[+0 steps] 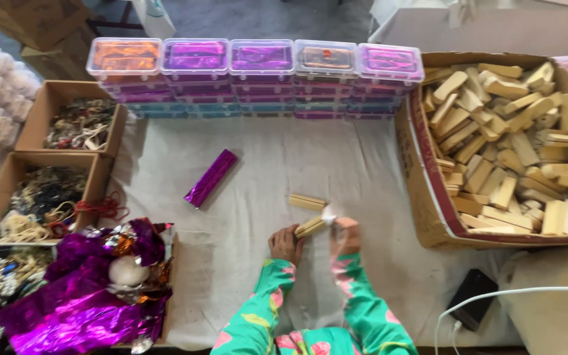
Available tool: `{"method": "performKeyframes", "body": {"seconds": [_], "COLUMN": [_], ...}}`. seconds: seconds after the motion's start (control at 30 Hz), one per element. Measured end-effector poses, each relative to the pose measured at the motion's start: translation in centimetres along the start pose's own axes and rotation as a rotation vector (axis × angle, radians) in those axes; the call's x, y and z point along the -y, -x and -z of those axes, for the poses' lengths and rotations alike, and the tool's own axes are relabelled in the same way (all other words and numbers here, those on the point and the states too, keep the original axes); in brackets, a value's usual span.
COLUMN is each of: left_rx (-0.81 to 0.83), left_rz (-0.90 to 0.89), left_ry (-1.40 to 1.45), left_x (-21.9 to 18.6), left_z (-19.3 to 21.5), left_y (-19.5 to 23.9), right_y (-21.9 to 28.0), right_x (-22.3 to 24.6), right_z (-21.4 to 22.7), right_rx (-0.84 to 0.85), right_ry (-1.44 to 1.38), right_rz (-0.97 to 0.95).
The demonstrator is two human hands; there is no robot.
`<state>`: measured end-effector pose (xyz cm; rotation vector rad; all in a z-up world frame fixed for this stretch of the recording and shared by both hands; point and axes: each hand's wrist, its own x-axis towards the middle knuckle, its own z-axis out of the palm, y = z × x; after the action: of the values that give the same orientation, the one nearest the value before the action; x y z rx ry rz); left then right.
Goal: The person smooths the edges of small wooden blocks using a piece of sandpaper. They then wrap the blocks in a sheet of purple metallic foil, folding the edges to create a neat package. The person repeats the sanding process on another set of wooden blocks.
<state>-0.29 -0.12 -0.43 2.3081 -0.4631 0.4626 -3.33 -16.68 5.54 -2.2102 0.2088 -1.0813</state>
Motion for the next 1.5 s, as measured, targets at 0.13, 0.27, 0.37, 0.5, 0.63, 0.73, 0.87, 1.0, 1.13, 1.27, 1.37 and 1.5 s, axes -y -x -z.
{"method": "performKeyframes", "body": {"seconds": [0.13,0.27,0.37,0.5,0.63,0.73,0.87,1.0,1.13,1.27,1.37,1.5], "left_rx": [0.010,0.017,0.054,0.026,0.024,0.033,0.021,0.003,-0.042,-0.097,-0.130,-0.078], "left_rz": [0.008,0.021,0.038,0.022,-0.021,0.015,0.015,-0.004,0.049,0.011,0.008,0.044], "left_ry": [-0.009,-0.009,-0.012,0.000,-0.079,-0.032,-0.023,-0.035,-0.039,-0.089,-0.144,-0.168], "left_x": [-0.2,0.0,-0.4,0.5,1.6,1.1,0.6,1.8,2.6,0.7,0.1,0.7], "left_z": [0.3,0.3,0.5,-0.3,-1.5,-0.9,-0.8,-2.0,-3.4,-0.6,-0.3,-1.2], "left_y": [-0.3,-0.4,0.0,-0.2,0.8,0.0,0.3,0.5,1.4,-0.4,-0.3,0.5], "right_y": [1.6,0.5,-1.7,-1.7,2.6,2.9,1.9,7.7,8.5,6.3,5.9,6.0], "right_x": [-1.6,-4.4,-3.5,-4.8,-9.2,-9.0,-3.6,-3.2,-6.6,-12.1,-11.2,-4.5], "right_z": [-0.9,-2.1,-1.3,-2.7,-3.6,-2.7,-2.1,-6.8,-6.8,-7.4,-7.4,-6.1], "right_rx": [0.209,0.380,0.328,0.325,0.459,0.541,0.400,0.469,0.556,0.638,0.594,0.514], "right_ry": [-0.085,-0.386,-0.732,-0.860,-0.314,0.055,0.265,0.512,0.384,0.103,0.024,-0.028], "right_rz": [-0.215,-0.719,-0.848,-1.028,-0.769,-0.570,-0.150,0.209,0.254,0.359,0.313,0.232]}}
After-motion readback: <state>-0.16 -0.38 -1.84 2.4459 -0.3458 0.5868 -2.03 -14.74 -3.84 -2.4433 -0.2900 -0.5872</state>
